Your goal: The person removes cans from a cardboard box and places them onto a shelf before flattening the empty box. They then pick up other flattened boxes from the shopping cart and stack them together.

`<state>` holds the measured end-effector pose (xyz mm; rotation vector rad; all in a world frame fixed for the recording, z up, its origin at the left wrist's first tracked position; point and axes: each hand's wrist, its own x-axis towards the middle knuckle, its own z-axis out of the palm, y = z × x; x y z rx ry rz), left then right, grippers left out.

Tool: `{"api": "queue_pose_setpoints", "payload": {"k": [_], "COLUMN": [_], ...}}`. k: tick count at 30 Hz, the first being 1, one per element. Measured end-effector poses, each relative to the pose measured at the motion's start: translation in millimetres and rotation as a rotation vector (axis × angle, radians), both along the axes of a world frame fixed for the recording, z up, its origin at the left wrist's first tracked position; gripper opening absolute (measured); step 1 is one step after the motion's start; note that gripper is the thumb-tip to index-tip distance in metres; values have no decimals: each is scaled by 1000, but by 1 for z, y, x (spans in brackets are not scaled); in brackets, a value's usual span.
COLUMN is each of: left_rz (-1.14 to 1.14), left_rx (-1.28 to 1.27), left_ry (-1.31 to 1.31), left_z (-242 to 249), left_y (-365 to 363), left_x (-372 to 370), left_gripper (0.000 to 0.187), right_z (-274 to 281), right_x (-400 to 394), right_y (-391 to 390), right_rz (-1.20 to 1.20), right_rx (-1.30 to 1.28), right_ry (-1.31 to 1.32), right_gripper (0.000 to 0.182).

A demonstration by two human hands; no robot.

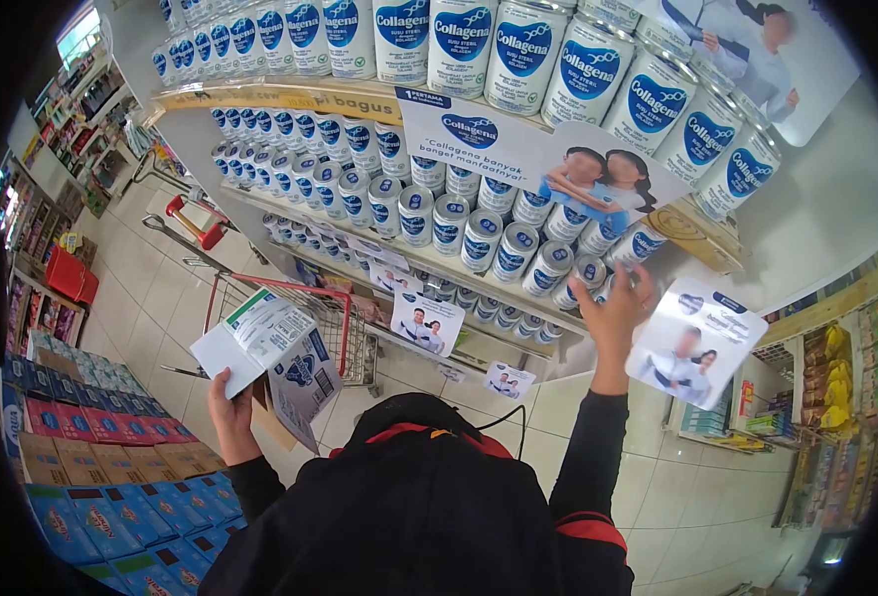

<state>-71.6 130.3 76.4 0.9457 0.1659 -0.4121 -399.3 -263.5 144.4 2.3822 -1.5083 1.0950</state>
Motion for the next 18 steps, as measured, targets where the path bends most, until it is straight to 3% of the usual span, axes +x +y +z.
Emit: {"api": "queue_pose_setpoints", "payload": {"k": [2, 4, 6, 7, 14, 18], "left_rz": [-5, -4, -2, 0, 19, -5], "left_rx": [-2, 7, 6, 7, -28, -45], "left_ry": [17, 9, 13, 14, -1, -2], "left_z": [1, 0, -3, -4, -7, -6], "left_y": [2, 5, 7, 8, 14, 17], "left_x": [-1, -1, 0, 1, 9, 19], "left_gripper": [46, 45, 45, 45, 45, 45], "right_z": [4, -10, -39, -44, -55, -72], "right_x": [-11, -33, -44, -45, -36, -37], "right_y": [1, -7, -17, -14, -15, -20], "right_rz": [128, 28, 178, 291, 112, 148], "right_rx": [-4, 107, 388, 482, 499, 467], "right_ry": [-200, -146, -601, -699, -643, -707], "right_gripper": [64, 71, 60, 58, 55, 57]}}
